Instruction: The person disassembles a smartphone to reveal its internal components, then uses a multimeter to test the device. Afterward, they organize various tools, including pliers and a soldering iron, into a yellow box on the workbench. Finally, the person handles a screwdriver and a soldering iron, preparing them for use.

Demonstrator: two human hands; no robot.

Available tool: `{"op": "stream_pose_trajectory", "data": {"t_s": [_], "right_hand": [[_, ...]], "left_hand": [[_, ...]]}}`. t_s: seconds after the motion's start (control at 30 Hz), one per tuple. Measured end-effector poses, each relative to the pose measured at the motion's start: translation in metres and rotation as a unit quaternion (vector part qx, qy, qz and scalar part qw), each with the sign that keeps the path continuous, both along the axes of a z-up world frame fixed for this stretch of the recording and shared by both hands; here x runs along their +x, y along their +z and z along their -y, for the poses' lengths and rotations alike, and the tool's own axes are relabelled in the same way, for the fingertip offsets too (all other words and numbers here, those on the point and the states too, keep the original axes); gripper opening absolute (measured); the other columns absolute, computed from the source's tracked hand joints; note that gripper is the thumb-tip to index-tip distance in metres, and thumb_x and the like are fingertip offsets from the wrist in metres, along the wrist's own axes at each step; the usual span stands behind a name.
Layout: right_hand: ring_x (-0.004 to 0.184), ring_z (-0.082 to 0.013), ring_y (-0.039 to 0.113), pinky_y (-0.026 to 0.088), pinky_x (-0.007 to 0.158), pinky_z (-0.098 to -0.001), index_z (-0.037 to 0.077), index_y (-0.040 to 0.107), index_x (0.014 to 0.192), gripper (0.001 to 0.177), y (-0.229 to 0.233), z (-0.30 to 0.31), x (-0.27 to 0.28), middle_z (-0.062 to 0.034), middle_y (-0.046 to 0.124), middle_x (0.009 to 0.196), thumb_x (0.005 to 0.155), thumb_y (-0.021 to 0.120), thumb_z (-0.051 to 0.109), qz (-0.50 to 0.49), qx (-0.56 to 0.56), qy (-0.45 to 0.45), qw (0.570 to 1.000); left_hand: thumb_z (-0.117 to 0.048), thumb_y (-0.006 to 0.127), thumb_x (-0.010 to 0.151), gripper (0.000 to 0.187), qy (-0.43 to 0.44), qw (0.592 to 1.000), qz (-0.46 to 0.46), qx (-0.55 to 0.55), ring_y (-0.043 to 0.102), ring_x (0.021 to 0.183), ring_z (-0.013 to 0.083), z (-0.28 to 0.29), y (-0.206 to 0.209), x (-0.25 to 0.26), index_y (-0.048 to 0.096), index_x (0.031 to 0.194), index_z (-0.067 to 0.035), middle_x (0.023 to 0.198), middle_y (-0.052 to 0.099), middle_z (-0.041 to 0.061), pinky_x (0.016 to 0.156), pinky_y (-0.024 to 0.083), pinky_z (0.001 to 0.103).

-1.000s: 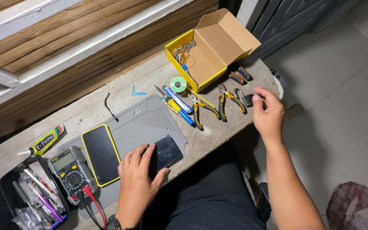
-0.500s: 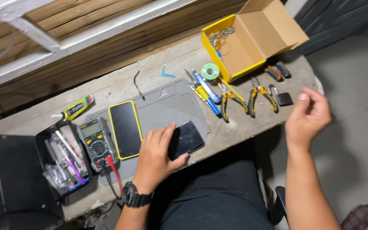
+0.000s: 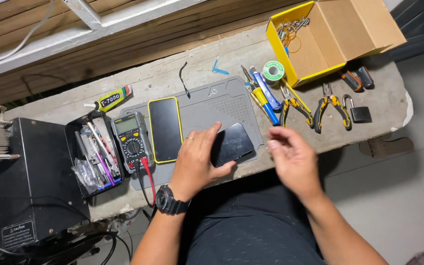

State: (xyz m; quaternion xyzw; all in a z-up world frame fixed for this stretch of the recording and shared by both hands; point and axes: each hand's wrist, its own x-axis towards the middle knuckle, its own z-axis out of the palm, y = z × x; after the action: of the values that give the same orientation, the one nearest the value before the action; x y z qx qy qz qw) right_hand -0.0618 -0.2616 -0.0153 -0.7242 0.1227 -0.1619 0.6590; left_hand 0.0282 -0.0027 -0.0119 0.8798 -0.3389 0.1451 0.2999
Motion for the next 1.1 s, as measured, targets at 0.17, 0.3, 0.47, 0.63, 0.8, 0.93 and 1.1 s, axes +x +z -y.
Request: {"op": "stream_pose_trajectory", "data": {"t_s": [0.17, 0.3, 0.47, 0.63, 0.8, 0.93, 1.1], "right_hand": [[0.099, -0.0279, 0.086, 0.075, 0.086, -0.0426, -0.003, 0.073, 0.149, 0.041, 0.009, -0.021, 0.005, -0.0301, 0.084, 0.132, 0.110, 0.060, -0.006, -0.080, -0.007, 0.058, 0.995], [0.116, -0.0301, 0.080, 0.072, 0.102, -0.0551, -0.006, 0.062, 0.164, 0.052, 0.002, -0.028, 0.009, -0.0300, 0.080, 0.144, 0.114, 0.054, 0.003, -0.133, 0.164, 0.111, 0.971], [0.116, -0.0374, 0.083, 0.070, 0.103, -0.0601, 0.002, 0.052, 0.172, 0.059, -0.015, -0.040, 0.018, -0.0305, 0.078, 0.140, 0.115, 0.053, 0.014, -0.141, 0.347, 0.127, 0.919], [0.116, -0.0398, 0.083, 0.069, 0.103, -0.0605, 0.007, 0.054, 0.170, 0.056, -0.021, -0.042, 0.021, -0.0280, 0.081, 0.136, 0.115, 0.055, 0.018, -0.124, 0.397, 0.146, 0.897], [0.117, -0.0439, 0.082, 0.068, 0.102, -0.0632, 0.007, 0.055, 0.167, 0.052, -0.033, -0.034, 0.031, -0.0296, 0.079, 0.137, 0.116, 0.055, 0.019, -0.110, 0.402, 0.141, 0.898], [0.114, -0.0426, 0.084, 0.071, 0.098, -0.0587, 0.006, 0.059, 0.163, 0.050, -0.014, -0.033, 0.044, -0.0282, 0.081, 0.132, 0.116, 0.057, 0.023, -0.102, 0.382, 0.160, 0.904], [0.109, -0.0395, 0.086, 0.074, 0.094, -0.0542, 0.004, 0.065, 0.157, 0.047, -0.007, -0.036, 0.063, -0.0296, 0.083, 0.125, 0.119, 0.059, 0.029, -0.074, 0.379, 0.174, 0.906]], "left_hand": [[-0.042, 0.106, 0.072, 0.111, 0.000, 0.998, -0.032, -0.056, 0.077, 0.110, 0.0389, -0.002, 0.007, -0.001, 0.062, 0.166, -0.004, 0.119, 0.081, 0.016, 0.096, 0.063, 0.051], [-0.042, 0.106, 0.073, 0.109, 0.006, 0.996, -0.045, -0.079, 0.078, 0.110, 0.0389, -0.003, 0.007, -0.002, 0.062, 0.165, -0.002, 0.120, 0.082, 0.016, 0.097, 0.063, 0.052], [-0.051, 0.102, 0.077, 0.099, 0.012, 0.997, -0.044, -0.066, 0.075, 0.114, 0.0377, -0.001, -0.005, 0.001, 0.069, 0.158, -0.004, 0.123, 0.079, 0.014, 0.100, 0.062, 0.051], [-0.053, 0.097, 0.082, 0.092, 0.003, 0.996, -0.082, -0.041, 0.071, 0.122, 0.0419, -0.006, 0.006, -0.002, 0.070, 0.154, -0.004, 0.129, 0.073, 0.016, 0.104, 0.059, 0.054], [-0.055, 0.097, 0.083, 0.105, -0.015, 0.993, -0.116, 0.008, 0.070, 0.130, 0.0451, -0.005, 0.029, -0.006, 0.058, 0.164, -0.002, 0.137, 0.072, 0.021, 0.108, 0.056, 0.058], [-0.051, 0.098, 0.083, 0.119, -0.028, 0.980, -0.181, 0.073, 0.070, 0.124, 0.0506, -0.004, 0.051, 0.002, 0.041, 0.177, -0.005, 0.138, 0.067, 0.024, 0.103, 0.057, 0.059], [-0.046, 0.093, 0.084, 0.117, -0.007, 0.957, -0.289, 0.022, 0.074, 0.123, 0.0553, -0.004, 0.061, 0.014, 0.041, 0.181, -0.006, 0.133, 0.069, 0.028, 0.100, 0.060, 0.060]]}}
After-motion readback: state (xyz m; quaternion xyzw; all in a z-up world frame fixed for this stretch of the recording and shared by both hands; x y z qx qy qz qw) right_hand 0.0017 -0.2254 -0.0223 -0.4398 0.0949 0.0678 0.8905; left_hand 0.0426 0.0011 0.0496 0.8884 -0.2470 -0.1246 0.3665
